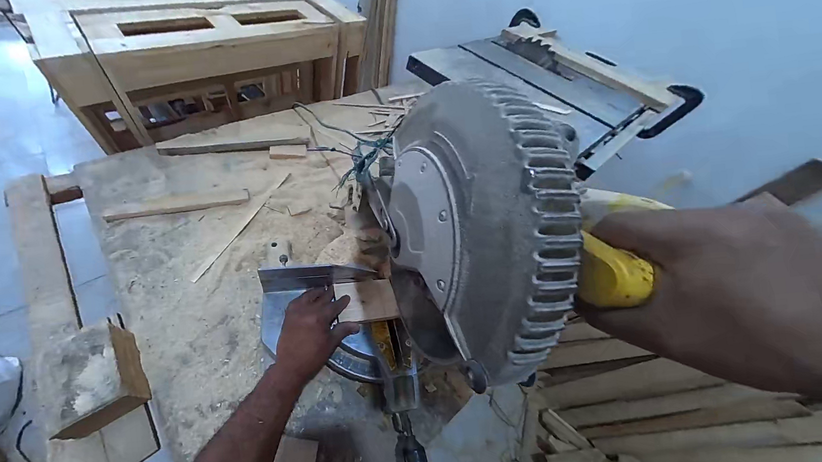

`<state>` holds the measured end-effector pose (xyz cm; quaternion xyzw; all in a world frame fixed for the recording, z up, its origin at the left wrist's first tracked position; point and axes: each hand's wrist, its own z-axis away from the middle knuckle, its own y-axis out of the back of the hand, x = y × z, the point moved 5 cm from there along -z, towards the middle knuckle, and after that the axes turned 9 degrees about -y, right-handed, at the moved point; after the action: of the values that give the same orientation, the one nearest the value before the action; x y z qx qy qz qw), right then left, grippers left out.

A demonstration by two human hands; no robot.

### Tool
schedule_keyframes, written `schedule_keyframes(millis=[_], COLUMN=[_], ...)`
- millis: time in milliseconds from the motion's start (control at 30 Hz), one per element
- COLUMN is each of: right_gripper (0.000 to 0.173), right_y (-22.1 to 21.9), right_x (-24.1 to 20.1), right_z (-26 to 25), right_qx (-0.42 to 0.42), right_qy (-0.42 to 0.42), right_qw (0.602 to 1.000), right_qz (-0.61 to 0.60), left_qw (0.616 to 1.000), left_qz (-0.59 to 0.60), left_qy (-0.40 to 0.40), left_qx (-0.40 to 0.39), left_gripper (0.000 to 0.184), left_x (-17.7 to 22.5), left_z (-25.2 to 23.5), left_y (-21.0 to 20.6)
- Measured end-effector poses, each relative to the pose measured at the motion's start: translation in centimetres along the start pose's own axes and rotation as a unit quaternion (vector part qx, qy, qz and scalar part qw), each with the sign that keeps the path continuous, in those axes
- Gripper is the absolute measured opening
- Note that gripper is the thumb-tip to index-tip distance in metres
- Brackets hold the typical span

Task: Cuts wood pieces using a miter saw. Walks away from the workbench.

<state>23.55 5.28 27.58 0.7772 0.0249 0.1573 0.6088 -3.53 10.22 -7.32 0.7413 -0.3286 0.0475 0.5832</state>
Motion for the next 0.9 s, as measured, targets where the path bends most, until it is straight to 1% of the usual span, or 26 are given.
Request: schedule_keyframes(millis=[100, 200, 367, 600, 733, 900], right_gripper=[0.027, 0.030, 0.033, 0.032, 0.033, 0.032], right_y=[-0.5, -1.4, -3.3, -4.3, -4.6, -4.7], right_x=[-0.5, -1.0, -1.4, -2.0, -2.2, -2.1], right_z=[0.8, 2.0, 3.9, 4.8, 5.1, 5.2], right_qx=[0.009, 0.038, 0.018, 0.036, 0.037, 0.049], right_qy=[-0.011, 0.008, 0.009, 0.018, 0.017, 0.019], right_qw=[1.000, 0.999, 1.000, 0.999, 0.999, 0.999], right_qz=[0.000, -0.011, -0.012, -0.011, -0.008, -0.006], left_qw=[1.000, 1.000, 0.998, 0.998, 0.999, 0.998], left_qz=[-0.006, -0.006, -0.039, -0.041, -0.042, -0.049], left_qy=[-0.013, -0.010, -0.024, -0.028, -0.024, -0.023], left_qx=[0.015, 0.017, 0.032, 0.041, 0.018, 0.017], left_gripper=[0.053, 0.052, 0.051, 0.048, 0.052, 0.051], left_x=[0.1, 0.3, 0.6, 0.6, 0.6, 0.6], left_z=[0.0, -0.1, -0.2, -0.3, -0.3, -0.4], left_y=[0.0, 0.1, 0.0, 0.0, 0.0, -0.1])
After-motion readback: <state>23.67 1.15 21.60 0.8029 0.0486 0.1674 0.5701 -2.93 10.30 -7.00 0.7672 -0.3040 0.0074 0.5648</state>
